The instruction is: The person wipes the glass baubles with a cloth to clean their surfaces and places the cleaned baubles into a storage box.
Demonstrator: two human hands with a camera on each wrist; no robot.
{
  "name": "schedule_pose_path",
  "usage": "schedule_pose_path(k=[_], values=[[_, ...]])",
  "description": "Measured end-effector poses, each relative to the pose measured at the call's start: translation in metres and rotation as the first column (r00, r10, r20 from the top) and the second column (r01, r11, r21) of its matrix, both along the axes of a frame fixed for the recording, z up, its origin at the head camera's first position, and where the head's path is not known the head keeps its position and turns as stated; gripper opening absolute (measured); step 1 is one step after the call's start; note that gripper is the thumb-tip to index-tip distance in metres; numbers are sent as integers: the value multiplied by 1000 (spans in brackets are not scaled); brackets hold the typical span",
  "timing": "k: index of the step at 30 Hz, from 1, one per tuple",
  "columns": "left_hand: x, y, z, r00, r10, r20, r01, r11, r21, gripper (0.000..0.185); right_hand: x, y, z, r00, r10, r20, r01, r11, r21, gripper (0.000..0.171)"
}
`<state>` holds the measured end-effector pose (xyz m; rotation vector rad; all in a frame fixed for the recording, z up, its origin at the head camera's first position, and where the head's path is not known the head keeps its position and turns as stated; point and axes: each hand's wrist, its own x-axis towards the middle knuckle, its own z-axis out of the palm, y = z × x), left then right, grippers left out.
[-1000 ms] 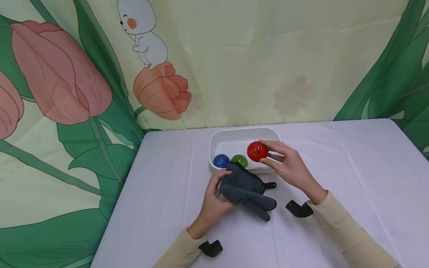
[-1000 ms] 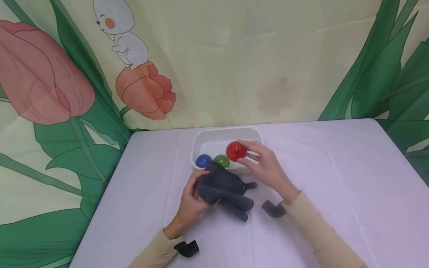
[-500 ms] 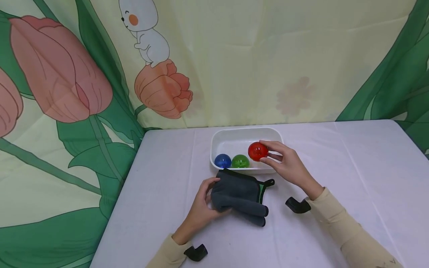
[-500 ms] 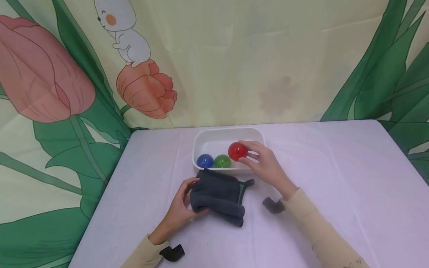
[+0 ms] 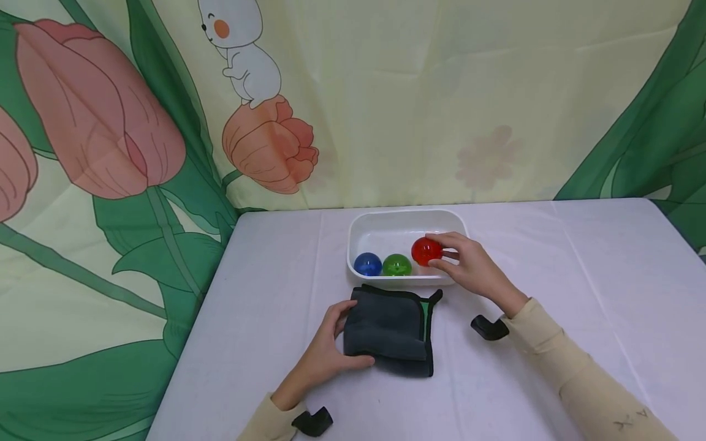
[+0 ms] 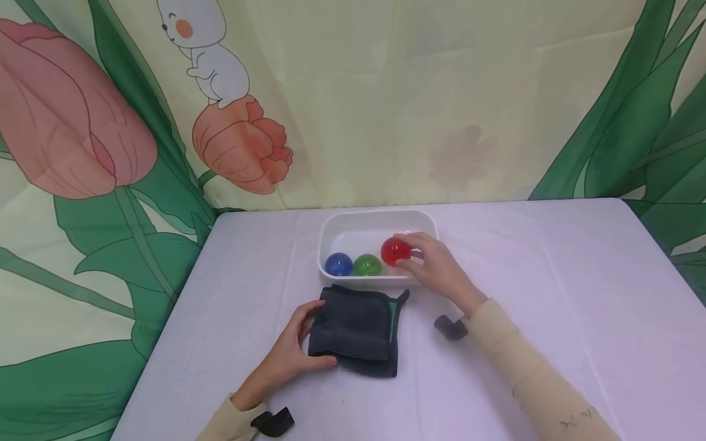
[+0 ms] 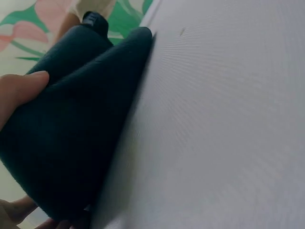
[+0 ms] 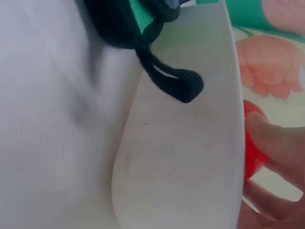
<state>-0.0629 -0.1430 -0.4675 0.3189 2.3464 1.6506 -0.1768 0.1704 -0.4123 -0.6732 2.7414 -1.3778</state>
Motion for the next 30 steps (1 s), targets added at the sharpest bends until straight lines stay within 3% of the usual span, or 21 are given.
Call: schedule_pose_path(k=[8, 14, 24, 30], values=[[3, -2, 2, 999, -16, 35, 17, 1000, -21, 98, -7, 0, -6, 999, 12, 39, -17, 991, 131, 52], [2, -1, 4, 999, -14, 45, 16, 999, -49, 95, -13, -3, -2, 999, 10, 45, -21, 964, 265, 50], [-2, -2, 9, 999, -13, 48, 15, 999, -39, 91, -12, -2, 4, 998, 37, 52, -49, 968, 246, 53], [-8, 2, 10, 999, 31, -34, -31, 1000, -5, 79, -4, 2, 6, 999, 3, 41, -14, 963, 270, 49]])
